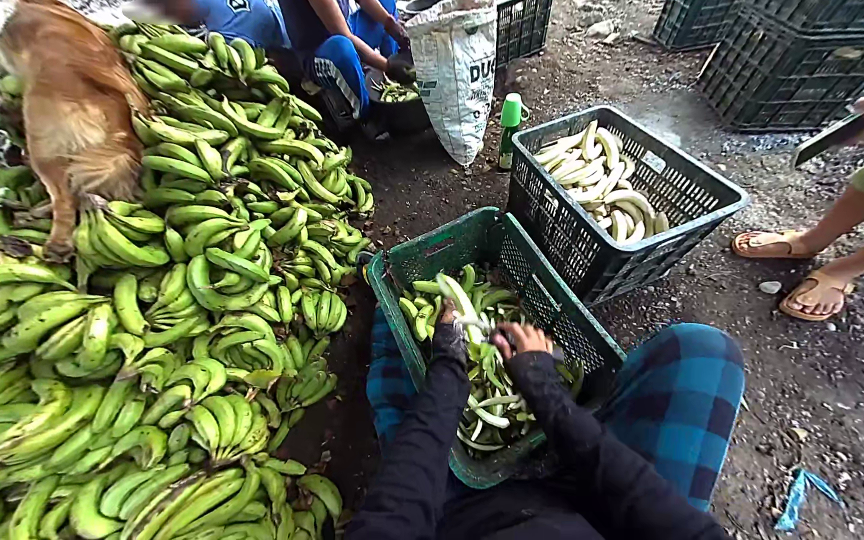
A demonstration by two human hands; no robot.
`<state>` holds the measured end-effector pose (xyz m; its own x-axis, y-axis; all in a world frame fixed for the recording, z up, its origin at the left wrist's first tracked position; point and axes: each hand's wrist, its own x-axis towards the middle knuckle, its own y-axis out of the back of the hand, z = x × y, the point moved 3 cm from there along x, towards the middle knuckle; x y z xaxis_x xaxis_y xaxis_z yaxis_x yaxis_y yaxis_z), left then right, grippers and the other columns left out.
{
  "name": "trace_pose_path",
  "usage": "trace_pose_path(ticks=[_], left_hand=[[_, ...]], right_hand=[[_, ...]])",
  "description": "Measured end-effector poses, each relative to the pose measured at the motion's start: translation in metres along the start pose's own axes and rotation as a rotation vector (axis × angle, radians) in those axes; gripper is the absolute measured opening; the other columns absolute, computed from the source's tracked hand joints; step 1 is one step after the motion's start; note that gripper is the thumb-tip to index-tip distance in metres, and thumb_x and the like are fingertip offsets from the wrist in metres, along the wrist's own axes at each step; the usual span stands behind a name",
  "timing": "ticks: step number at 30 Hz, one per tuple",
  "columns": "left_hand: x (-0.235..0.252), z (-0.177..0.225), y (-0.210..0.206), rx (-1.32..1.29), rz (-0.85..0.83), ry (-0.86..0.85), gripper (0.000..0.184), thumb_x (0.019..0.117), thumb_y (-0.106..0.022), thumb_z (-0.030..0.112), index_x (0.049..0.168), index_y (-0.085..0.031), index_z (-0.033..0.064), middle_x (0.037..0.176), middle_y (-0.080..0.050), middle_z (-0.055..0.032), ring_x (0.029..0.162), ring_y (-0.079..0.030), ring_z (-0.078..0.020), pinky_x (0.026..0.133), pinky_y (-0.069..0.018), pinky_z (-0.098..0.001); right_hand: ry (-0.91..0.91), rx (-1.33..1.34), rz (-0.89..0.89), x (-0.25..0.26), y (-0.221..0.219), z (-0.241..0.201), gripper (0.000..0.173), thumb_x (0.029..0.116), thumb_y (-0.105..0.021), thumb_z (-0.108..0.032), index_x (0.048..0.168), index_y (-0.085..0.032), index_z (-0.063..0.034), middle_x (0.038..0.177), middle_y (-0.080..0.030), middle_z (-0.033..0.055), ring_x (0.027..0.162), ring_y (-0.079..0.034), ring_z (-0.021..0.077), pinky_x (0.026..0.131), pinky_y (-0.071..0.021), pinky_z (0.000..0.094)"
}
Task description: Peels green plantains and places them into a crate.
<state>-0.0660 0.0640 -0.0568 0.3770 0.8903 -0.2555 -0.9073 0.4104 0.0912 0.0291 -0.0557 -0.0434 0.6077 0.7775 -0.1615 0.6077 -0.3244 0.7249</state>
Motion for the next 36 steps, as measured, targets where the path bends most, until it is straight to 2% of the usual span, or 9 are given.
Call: trace_pose_path(ticks=[4,7,13,17,21,24,29,32,36], left_hand=[[-0.036,0.018,-0.013,-0.042,-0.275,0.061,0.039,0.1127,-0.032,0.017,0.138,-0.049,-0.0065,0.116,-0.063,-0.0143,0.096,-0.060,-0.0079,0.088,-0.0511,-0.0244],[-0.019,-0.002,-0.011,-0.172,-0.199,-0.034,0.041,0.1130,-0.029,0.021,0.141,-0.045,-0.0040,0.103,-0.063,-0.0104,0.081,-0.062,-0.0078,0.075,-0.0554,-0.0260],[0.025,-0.022,-0.013,-0.245,0.399,0.007,0.043,0.1114,-0.041,0.019,0.146,-0.041,-0.0072,0.135,-0.055,-0.0301,0.119,-0.058,-0.0321,0.104,-0.0462,-0.0443],[-0.005,0.002,-0.018,-0.053,-0.107,0.021,0.037,0.1122,-0.035,0.017,0.138,-0.047,-0.0058,0.118,-0.059,-0.0182,0.100,-0.058,-0.0149,0.091,-0.0497,-0.0306],[-0.017,0.001,-0.011,0.048,-0.602,-0.118,0.043,0.1075,-0.037,0.012,0.146,-0.044,-0.0060,0.124,-0.065,-0.0132,0.103,-0.064,-0.0060,0.095,-0.0526,-0.0262],[-0.011,-0.011,-0.011,-0.154,-0.220,-0.005,0.038,0.1121,-0.029,0.018,0.131,-0.051,-0.0066,0.099,-0.065,-0.0097,0.084,-0.064,-0.0094,0.080,-0.0560,-0.0280],[0.019,-0.025,-0.016,-0.013,0.259,0.305,0.047,0.1126,-0.037,0.027,0.140,-0.048,-0.0098,0.139,-0.053,-0.0313,0.126,-0.055,-0.0371,0.106,-0.0440,-0.0507],[0.001,-0.013,-0.018,0.067,0.050,0.186,0.045,0.1121,-0.039,0.028,0.137,-0.050,-0.0088,0.129,-0.057,-0.0290,0.114,-0.059,-0.0317,0.100,-0.0477,-0.0461],[-0.020,-0.009,-0.017,-0.196,-0.406,-0.057,0.037,0.1095,-0.034,0.012,0.135,-0.052,-0.0072,0.105,-0.067,-0.0076,0.089,-0.064,-0.0055,0.084,-0.0545,-0.0242]], right_hand=[[0.076,-0.031,0.126,0.083,0.038,0.007,0.043,0.1064,-0.052,-0.042,0.137,-0.065,-0.0147,0.130,-0.065,0.0277,0.126,-0.056,0.0498,0.106,-0.0367,0.0697],[0.099,-0.003,0.147,0.105,0.048,0.003,0.042,0.1069,-0.050,-0.043,0.135,-0.067,-0.0158,0.130,-0.067,0.0233,0.127,-0.057,0.0466,0.107,-0.0354,0.0698],[-0.113,-0.058,-0.054,-0.004,-0.011,0.010,0.048,0.1076,-0.047,-0.041,0.147,-0.057,-0.0139,0.138,-0.061,0.0265,0.133,-0.052,0.0476,0.111,-0.0354,0.0649],[-0.058,-0.031,0.012,0.021,0.004,0.015,0.045,0.1085,-0.047,-0.036,0.142,-0.061,-0.0094,0.135,-0.061,0.0299,0.132,-0.052,0.0511,0.111,-0.0339,0.0677],[0.001,-0.045,-0.081,0.089,0.036,0.023,0.048,0.1114,-0.038,-0.042,0.133,-0.065,-0.0094,0.126,-0.069,0.0243,0.125,-0.061,0.0448,0.107,-0.0400,0.0687],[0.024,-0.034,-0.028,0.080,0.027,0.019,0.045,0.1091,-0.044,-0.043,0.138,-0.063,-0.0147,0.131,-0.066,0.0236,0.129,-0.057,0.0456,0.108,-0.0369,0.0693],[-0.087,-0.013,0.030,-0.012,-0.023,0.027,0.046,0.1053,-0.053,-0.036,0.143,-0.061,-0.0109,0.134,-0.062,0.0285,0.129,-0.053,0.0507,0.108,-0.0361,0.0668],[-0.122,-0.017,-0.021,-0.002,-0.011,0.022,0.046,0.1079,-0.049,-0.035,0.144,-0.059,-0.0097,0.138,-0.059,0.0298,0.133,-0.050,0.0509,0.112,-0.0326,0.0664],[-0.114,-0.007,-0.146,0.067,0.022,0.028,0.050,0.1133,-0.034,-0.035,0.138,-0.059,0.0004,0.133,-0.064,0.0287,0.130,-0.058,0.0442,0.112,-0.0389,0.0627]])
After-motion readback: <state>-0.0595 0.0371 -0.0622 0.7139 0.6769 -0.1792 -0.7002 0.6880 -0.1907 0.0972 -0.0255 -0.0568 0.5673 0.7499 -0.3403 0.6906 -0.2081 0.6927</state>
